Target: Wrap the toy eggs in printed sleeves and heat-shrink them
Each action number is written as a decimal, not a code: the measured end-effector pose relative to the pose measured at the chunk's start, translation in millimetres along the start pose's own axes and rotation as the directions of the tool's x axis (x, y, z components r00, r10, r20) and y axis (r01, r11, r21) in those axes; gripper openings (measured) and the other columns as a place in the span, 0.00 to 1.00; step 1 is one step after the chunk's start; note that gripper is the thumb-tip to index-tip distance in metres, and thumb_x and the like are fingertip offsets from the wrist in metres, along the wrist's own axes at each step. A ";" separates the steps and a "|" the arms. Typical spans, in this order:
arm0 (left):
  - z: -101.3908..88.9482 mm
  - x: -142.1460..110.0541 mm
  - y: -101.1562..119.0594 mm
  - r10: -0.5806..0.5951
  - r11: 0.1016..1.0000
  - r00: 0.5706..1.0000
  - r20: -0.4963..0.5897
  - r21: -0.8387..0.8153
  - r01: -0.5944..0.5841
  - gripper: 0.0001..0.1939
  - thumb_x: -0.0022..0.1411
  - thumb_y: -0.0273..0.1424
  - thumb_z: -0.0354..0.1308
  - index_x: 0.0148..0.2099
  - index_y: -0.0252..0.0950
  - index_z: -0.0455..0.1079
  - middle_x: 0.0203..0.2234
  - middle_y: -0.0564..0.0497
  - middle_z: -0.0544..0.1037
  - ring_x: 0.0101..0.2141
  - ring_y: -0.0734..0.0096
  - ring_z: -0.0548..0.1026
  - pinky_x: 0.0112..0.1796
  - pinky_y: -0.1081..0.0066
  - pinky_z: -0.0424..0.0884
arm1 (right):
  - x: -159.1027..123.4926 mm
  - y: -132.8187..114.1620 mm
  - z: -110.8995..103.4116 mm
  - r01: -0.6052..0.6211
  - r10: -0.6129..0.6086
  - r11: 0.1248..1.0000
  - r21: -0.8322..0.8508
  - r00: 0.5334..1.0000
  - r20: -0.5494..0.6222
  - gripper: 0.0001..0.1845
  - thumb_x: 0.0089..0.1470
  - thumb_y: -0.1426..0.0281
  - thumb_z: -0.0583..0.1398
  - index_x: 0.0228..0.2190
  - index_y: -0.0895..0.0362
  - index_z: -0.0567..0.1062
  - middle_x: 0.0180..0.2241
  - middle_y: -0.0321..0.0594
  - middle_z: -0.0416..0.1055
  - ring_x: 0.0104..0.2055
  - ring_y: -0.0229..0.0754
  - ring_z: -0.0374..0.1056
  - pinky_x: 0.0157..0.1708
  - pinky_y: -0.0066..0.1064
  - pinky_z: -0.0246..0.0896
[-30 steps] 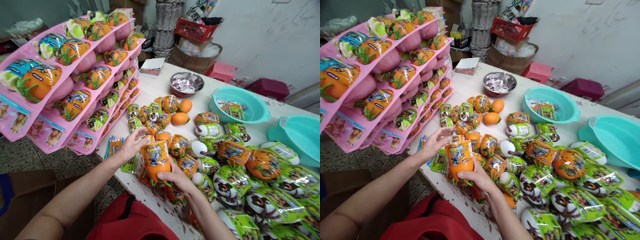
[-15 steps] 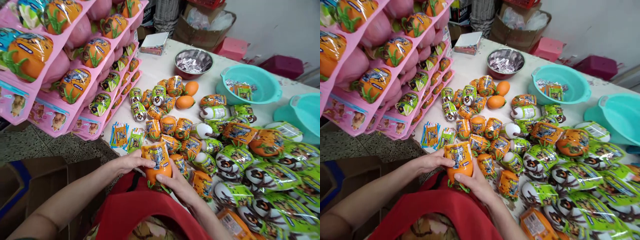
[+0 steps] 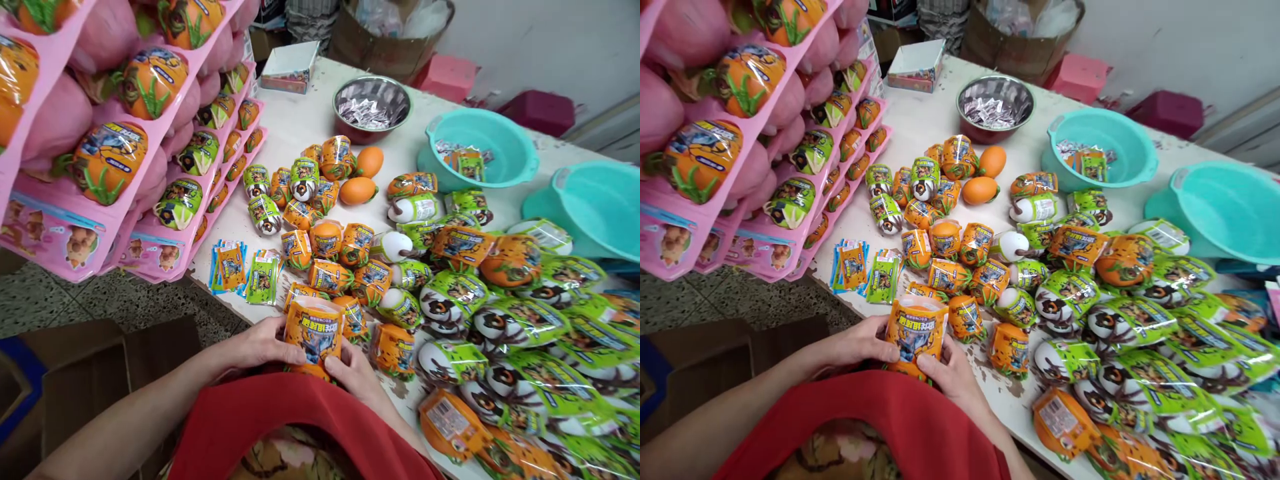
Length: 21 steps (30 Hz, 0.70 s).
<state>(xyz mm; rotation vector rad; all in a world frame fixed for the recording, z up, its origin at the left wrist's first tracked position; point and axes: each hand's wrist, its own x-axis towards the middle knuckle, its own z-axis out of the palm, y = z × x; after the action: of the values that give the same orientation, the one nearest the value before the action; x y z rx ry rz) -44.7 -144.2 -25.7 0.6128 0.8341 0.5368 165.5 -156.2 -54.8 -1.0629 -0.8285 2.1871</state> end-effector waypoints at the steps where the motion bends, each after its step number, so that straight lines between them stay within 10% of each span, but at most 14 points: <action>1: 0.2 0.8 0.1 0.017 1.000 1.000 0.013 -0.007 -0.017 0.30 0.51 0.34 0.68 0.56 0.34 0.67 0.46 0.45 0.78 0.47 0.54 0.74 0.51 0.56 0.66 | -0.6 1.3 0.3 0.014 -0.014 1.000 -0.007 1.000 -0.024 0.34 0.40 0.51 0.69 0.46 0.54 0.70 0.51 0.46 0.71 0.53 0.55 0.67 0.53 0.46 0.61; 14: 8.1 30.8 20.0 0.137 0.990 0.984 -0.111 0.051 -0.132 0.30 0.52 0.42 0.66 0.56 0.37 0.68 0.48 0.45 0.78 0.49 0.53 0.73 0.51 0.57 0.66 | 24.0 -36.6 -6.1 0.069 -0.068 0.998 -0.001 0.990 -0.120 0.34 0.35 0.58 0.72 0.44 0.57 0.73 0.43 0.44 0.75 0.45 0.53 0.70 0.46 0.41 0.64; 21: -19.6 89.7 37.3 0.290 0.927 0.846 -0.447 0.351 -0.132 0.30 0.57 0.46 0.60 0.58 0.36 0.65 0.48 0.42 0.77 0.43 0.58 0.77 0.39 0.65 0.72 | 109.8 -133.0 -83.4 0.098 -0.270 0.903 -0.417 0.885 -0.378 0.27 0.32 0.55 0.71 0.34 0.58 0.77 0.32 0.43 0.76 0.31 0.46 0.69 0.34 0.37 0.64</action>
<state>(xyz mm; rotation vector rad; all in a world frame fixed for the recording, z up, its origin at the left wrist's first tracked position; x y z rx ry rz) -17.4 -53.9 -56.3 0.8817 1.3636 0.7957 205.1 31.2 -50.9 -1.5171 -1.1253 1.5668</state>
